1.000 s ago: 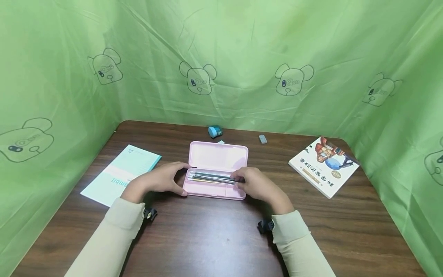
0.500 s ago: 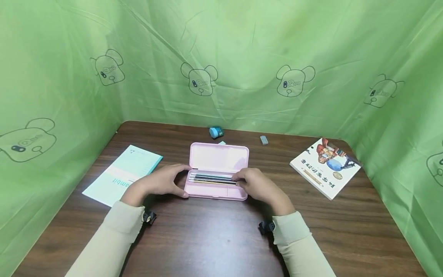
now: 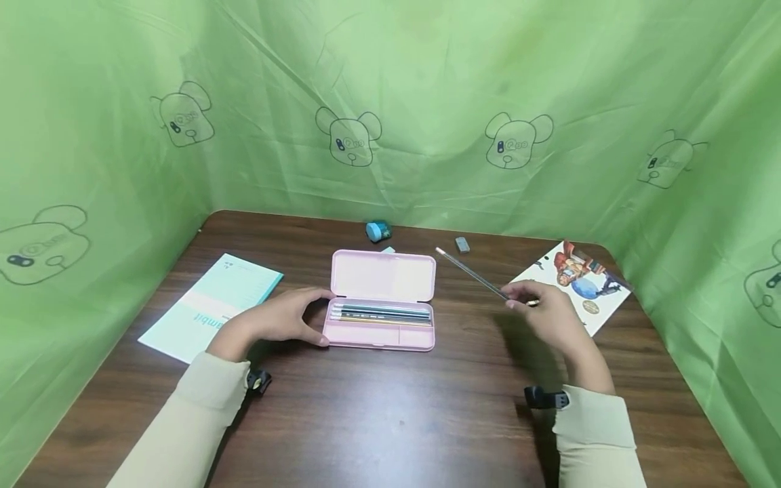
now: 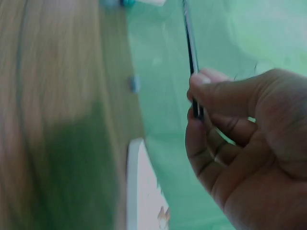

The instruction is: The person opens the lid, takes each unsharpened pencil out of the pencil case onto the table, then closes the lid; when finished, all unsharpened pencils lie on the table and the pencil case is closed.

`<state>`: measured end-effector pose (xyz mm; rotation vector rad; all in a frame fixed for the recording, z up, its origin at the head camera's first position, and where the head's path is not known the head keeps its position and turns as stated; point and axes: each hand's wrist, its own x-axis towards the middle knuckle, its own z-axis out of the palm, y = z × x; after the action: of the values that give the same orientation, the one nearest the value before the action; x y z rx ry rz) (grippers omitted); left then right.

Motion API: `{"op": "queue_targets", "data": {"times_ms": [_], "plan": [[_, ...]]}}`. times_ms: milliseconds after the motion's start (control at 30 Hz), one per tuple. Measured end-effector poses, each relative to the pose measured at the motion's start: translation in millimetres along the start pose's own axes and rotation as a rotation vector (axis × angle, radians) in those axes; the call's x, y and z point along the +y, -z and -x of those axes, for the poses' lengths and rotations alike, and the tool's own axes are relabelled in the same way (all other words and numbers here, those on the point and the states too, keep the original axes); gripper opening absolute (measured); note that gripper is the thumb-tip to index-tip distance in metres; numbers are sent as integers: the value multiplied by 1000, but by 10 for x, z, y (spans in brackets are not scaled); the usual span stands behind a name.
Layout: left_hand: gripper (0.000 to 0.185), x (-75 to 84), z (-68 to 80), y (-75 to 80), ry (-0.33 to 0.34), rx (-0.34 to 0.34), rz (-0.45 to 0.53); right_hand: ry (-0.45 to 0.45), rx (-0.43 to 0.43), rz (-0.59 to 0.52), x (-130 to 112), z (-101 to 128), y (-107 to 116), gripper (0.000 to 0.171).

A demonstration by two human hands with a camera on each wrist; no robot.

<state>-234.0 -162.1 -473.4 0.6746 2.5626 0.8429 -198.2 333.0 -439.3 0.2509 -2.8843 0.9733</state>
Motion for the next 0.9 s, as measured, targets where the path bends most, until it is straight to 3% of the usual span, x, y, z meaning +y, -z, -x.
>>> {"op": "queue_targets", "data": {"times_ms": [267, 900], "plan": [[92, -13, 25, 6, 7, 2, -1, -55, -103, 43, 228, -60, -197, 18], [88, 31, 23, 6, 7, 3, -8, -30, -127, 123, 377, -103, -303, 14]]}}
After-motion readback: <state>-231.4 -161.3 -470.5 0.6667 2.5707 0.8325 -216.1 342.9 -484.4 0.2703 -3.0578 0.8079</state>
